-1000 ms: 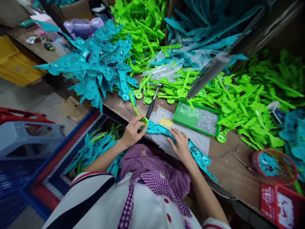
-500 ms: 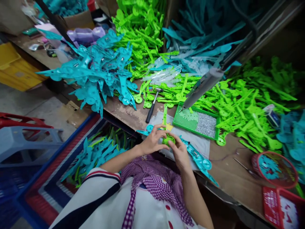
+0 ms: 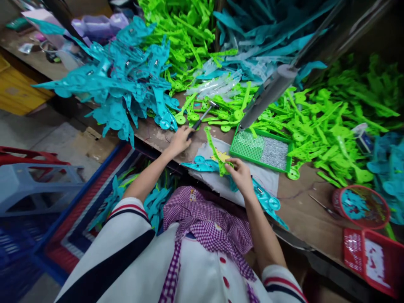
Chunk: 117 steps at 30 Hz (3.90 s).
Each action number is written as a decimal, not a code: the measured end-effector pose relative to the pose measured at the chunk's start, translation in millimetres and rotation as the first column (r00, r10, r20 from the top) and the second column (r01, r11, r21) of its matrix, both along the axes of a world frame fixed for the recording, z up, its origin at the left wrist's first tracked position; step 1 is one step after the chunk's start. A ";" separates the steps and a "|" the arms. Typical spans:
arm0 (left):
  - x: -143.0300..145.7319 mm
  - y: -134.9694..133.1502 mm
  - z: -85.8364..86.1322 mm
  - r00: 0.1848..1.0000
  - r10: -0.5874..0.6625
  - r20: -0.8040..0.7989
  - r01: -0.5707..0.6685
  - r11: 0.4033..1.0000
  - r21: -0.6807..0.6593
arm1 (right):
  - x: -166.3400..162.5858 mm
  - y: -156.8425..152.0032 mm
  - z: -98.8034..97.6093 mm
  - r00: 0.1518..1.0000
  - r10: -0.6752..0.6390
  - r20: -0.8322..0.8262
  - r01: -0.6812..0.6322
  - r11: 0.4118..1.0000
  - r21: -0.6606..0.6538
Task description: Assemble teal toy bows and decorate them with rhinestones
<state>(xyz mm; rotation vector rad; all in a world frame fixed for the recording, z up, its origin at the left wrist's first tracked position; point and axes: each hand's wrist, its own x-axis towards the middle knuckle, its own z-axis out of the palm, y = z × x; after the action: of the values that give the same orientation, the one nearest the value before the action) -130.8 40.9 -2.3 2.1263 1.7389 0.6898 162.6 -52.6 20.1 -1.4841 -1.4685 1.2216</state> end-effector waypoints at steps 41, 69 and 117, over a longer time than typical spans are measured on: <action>45.4 -115.2 29.9 0.915 0.014 0.403 -0.059 0.993 0.099 | -66.1 120.6 9.9 0.711 0.507 0.486 -0.536 0.839 -0.092; 179.5 -154.2 110.6 -0.228 -0.763 0.606 0.971 -0.221 0.086 | -47.7 75.3 -7.9 0.930 0.238 0.278 -0.312 0.914 0.261; 46.5 -114.7 -8.6 0.946 0.068 0.318 -0.008 0.983 -0.184 | -31.0 58.9 -23.2 0.699 0.561 0.443 -0.649 0.759 0.062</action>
<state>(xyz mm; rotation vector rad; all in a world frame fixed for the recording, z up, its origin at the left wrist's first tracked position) -84.3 -73.8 -10.9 1.7496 1.6000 0.8068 131.7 6.4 -3.1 -1.1607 -2.4402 1.0898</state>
